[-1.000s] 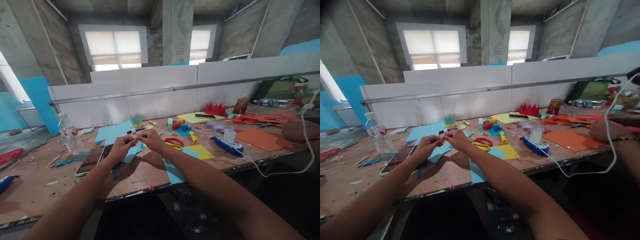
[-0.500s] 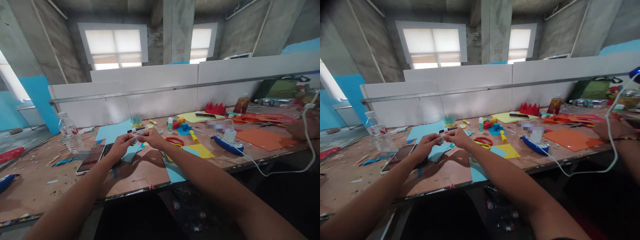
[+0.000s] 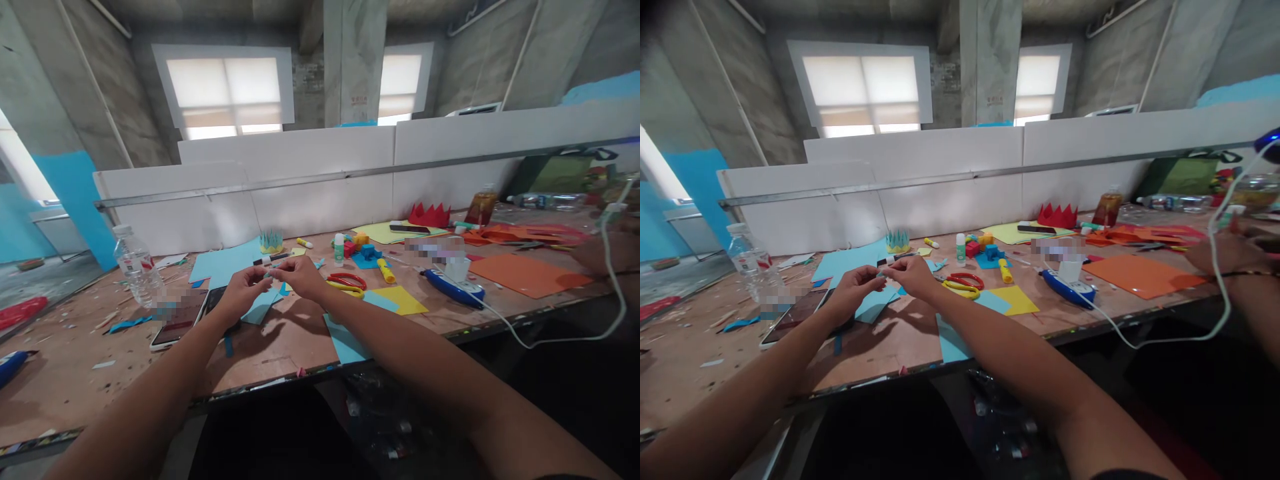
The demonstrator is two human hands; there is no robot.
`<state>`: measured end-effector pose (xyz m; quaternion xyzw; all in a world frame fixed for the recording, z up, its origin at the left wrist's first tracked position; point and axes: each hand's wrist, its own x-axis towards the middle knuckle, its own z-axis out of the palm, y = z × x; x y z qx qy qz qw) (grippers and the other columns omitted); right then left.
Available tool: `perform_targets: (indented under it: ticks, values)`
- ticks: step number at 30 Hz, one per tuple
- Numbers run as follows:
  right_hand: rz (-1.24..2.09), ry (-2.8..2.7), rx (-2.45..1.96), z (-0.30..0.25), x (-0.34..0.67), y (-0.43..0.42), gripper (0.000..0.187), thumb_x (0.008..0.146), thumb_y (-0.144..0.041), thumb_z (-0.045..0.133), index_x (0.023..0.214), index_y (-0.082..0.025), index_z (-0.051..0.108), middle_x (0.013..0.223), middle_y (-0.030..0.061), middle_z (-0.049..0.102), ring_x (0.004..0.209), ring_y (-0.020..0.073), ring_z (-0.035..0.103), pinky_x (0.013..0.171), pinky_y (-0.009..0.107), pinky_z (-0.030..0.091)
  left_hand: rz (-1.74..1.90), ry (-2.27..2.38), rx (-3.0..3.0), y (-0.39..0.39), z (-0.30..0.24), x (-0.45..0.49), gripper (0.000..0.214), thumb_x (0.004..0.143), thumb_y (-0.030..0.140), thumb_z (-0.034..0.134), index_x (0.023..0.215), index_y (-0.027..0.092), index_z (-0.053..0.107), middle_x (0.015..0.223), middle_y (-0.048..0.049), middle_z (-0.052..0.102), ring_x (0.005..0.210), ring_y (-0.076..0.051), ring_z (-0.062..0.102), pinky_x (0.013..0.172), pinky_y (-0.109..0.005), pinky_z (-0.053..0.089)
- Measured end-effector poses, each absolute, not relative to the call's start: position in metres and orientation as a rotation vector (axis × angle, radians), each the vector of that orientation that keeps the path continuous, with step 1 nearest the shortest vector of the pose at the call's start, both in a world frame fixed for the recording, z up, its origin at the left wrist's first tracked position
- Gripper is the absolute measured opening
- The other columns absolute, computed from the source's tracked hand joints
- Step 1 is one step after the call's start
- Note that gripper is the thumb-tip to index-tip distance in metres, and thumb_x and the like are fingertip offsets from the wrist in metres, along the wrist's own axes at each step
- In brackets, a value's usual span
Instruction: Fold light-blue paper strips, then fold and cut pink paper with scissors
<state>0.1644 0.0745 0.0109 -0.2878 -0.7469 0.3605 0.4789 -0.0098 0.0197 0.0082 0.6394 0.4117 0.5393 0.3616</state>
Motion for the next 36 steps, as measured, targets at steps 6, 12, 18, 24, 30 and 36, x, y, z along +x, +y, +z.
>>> perform_targets:
  ticks: [6, 12, 18, 24, 30, 36]
  values:
    - [1.053, -1.799, -0.631, 0.0094, 0.1636, 0.0794, 0.047, 0.079, -0.058, 0.064, 0.079, -0.012, 0.074, 0.070, 0.0057, 0.070, 0.064, 0.0155, 0.063, 0.064, 0.028, 0.052, 1.408, 1.000, 1.580, 0.0225, 0.0055, -0.0114, 0.027, 0.075, 0.041, 0.078, 0.083, 0.016, 0.073, 0.074, -0.0026, 0.070, 0.070, -0.015, 0.061, 0.074, -0.031, 0.050]
    - [1.039, -1.816, -0.600, 0.0072, 0.1643, 0.0814, 0.042, 0.075, -0.053, 0.071, 0.083, -0.012, 0.076, 0.070, 0.0047, 0.070, 0.064, 0.0150, 0.062, 0.063, 0.027, 0.049, 1.402, 0.966, 1.523, 0.0240, 0.0046, -0.0139, 0.023, 0.072, 0.037, 0.081, 0.082, 0.017, 0.074, 0.074, -0.0015, 0.071, 0.070, -0.013, 0.062, 0.074, -0.029, 0.051]
    - [0.926, -1.848, -0.626, 0.0089, 0.1652, 0.0793, 0.029, 0.076, -0.042, 0.072, 0.077, -0.013, 0.074, 0.064, 0.0006, 0.065, 0.059, 0.0124, 0.054, 0.056, 0.024, 0.040, 1.401, 0.950, 1.473, 0.0237, 0.0031, -0.0117, 0.025, 0.073, 0.039, 0.080, 0.083, 0.017, 0.076, 0.075, -0.0025, 0.072, 0.071, -0.015, 0.065, 0.076, -0.030, 0.052]
    - [0.863, -1.855, -0.608, 0.0111, 0.1658, 0.0775, 0.025, 0.080, -0.038, 0.069, 0.079, -0.013, 0.073, 0.069, 0.0014, 0.065, 0.065, 0.0136, 0.055, 0.060, 0.025, 0.042, 1.437, 0.934, 1.422, 0.0222, 0.0061, -0.0093, 0.032, 0.073, 0.045, 0.077, 0.082, 0.014, 0.075, 0.073, -0.0056, 0.073, 0.070, -0.018, 0.067, 0.076, -0.035, 0.055]
    - [0.888, -1.832, -0.537, 0.0077, 0.1658, 0.0811, 0.031, 0.084, -0.044, 0.066, 0.090, -0.014, 0.073, 0.075, 0.0028, 0.067, 0.071, 0.0152, 0.061, 0.068, 0.026, 0.047, 1.482, 0.997, 1.485, 0.0229, 0.0076, -0.0100, 0.036, 0.071, 0.046, 0.078, 0.090, 0.016, 0.074, 0.079, -0.0054, 0.075, 0.072, -0.019, 0.068, 0.078, -0.038, 0.054]
    - [0.912, -1.864, -0.522, 0.0056, 0.1627, 0.0761, 0.036, 0.087, -0.047, 0.063, 0.098, -0.014, 0.074, 0.074, 0.0022, 0.066, 0.069, 0.0147, 0.059, 0.066, 0.026, 0.046, 1.580, 1.212, 1.727, 0.0191, 0.0081, -0.0118, 0.019, 0.070, 0.036, 0.078, 0.076, 0.019, 0.075, 0.073, -0.0018, 0.071, 0.071, -0.018, 0.060, 0.073, -0.031, 0.046]
